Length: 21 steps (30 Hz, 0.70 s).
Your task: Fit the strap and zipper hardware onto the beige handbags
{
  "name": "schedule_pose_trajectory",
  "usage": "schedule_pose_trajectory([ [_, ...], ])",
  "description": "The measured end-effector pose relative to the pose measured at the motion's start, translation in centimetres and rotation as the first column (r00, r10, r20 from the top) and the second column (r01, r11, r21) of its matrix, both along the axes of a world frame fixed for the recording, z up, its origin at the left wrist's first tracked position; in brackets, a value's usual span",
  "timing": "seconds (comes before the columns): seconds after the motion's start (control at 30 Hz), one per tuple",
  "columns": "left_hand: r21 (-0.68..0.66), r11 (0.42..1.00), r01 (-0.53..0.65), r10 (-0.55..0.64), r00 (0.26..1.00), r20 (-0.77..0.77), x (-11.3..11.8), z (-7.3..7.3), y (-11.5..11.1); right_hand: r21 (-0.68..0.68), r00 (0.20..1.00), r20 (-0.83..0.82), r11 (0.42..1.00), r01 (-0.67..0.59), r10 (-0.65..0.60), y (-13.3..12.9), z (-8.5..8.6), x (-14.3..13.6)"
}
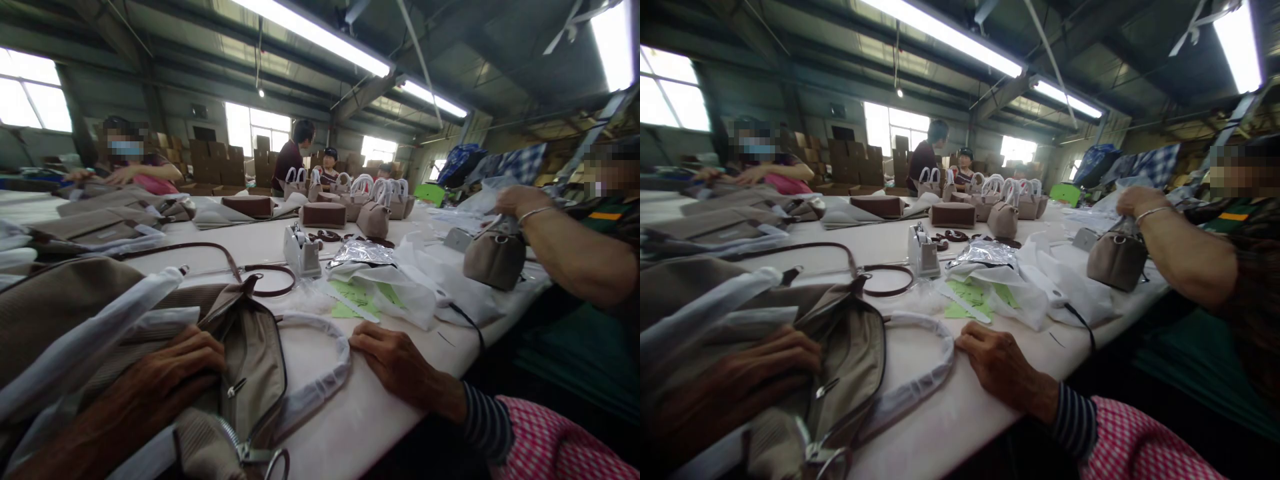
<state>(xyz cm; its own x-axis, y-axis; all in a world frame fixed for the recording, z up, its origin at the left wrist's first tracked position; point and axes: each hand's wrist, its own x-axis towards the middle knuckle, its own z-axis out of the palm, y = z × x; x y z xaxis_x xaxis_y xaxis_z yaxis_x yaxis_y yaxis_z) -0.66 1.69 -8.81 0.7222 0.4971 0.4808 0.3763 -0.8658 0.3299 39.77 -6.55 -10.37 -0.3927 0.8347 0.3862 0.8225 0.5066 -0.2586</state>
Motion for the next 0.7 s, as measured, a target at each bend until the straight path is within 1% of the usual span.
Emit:
schedule_pose_trajectory([
  [0.07,-0.030,0.999,0.021,-0.021,1.000,-0.018,0.3,-0.1,0.7,-0.006,0.999,-0.043,1.000,0.005,-0.005,-0.3,-0.3,-0.5],
  [0.13,-0.062,0.998,0.025,-0.027,0.999,-0.028,0.4,0.0,1.0,-0.015,0.998,-0.064,0.999,0.029,-0.030,-0.2,-0.3,-0.5],
  [0.23,-0.098,0.994,0.041,-0.046,0.998,-0.053,0.4,0.4,0.7,-0.016,0.998,-0.044,0.999,0.037,-0.037,0.0,-0.4,-0.4],
  [0.3,-0.104,0.994,0.040,-0.045,0.998,-0.040,0.5,0.7,0.4,-0.009,0.999,-0.041,0.999,0.031,-0.031,0.0,-0.6,-0.3],
  [0.43,-0.127,0.992,0.016,-0.019,1.000,-0.018,0.8,1.0,-0.1,-0.003,0.996,-0.086,1.000,0.027,-0.027,0.3,-0.5,-0.1],
  [0.5,-0.141,0.990,0.010,-0.016,0.999,-0.042,0.9,1.0,-0.2,0.014,0.990,-0.123,0.998,0.064,-0.062,1.2,0.2,-0.1],
  [0.57,-0.122,0.992,0.008,-0.015,0.999,-0.052,0.8,0.9,-0.1,0.039,0.985,-0.136,0.993,0.114,-0.108,2.6,1.3,-0.3],
  [0.63,-0.095,0.995,0.016,-0.021,0.999,-0.048,0.7,0.7,0.0,0.059,0.984,-0.100,0.987,0.151,-0.145,4.5,2.5,-0.6],
  [0.7,-0.087,0.996,0.020,-0.024,0.999,-0.043,0.7,0.6,0.0,0.051,0.984,-0.015,0.983,0.177,-0.176,6.4,3.4,-1.1],
])
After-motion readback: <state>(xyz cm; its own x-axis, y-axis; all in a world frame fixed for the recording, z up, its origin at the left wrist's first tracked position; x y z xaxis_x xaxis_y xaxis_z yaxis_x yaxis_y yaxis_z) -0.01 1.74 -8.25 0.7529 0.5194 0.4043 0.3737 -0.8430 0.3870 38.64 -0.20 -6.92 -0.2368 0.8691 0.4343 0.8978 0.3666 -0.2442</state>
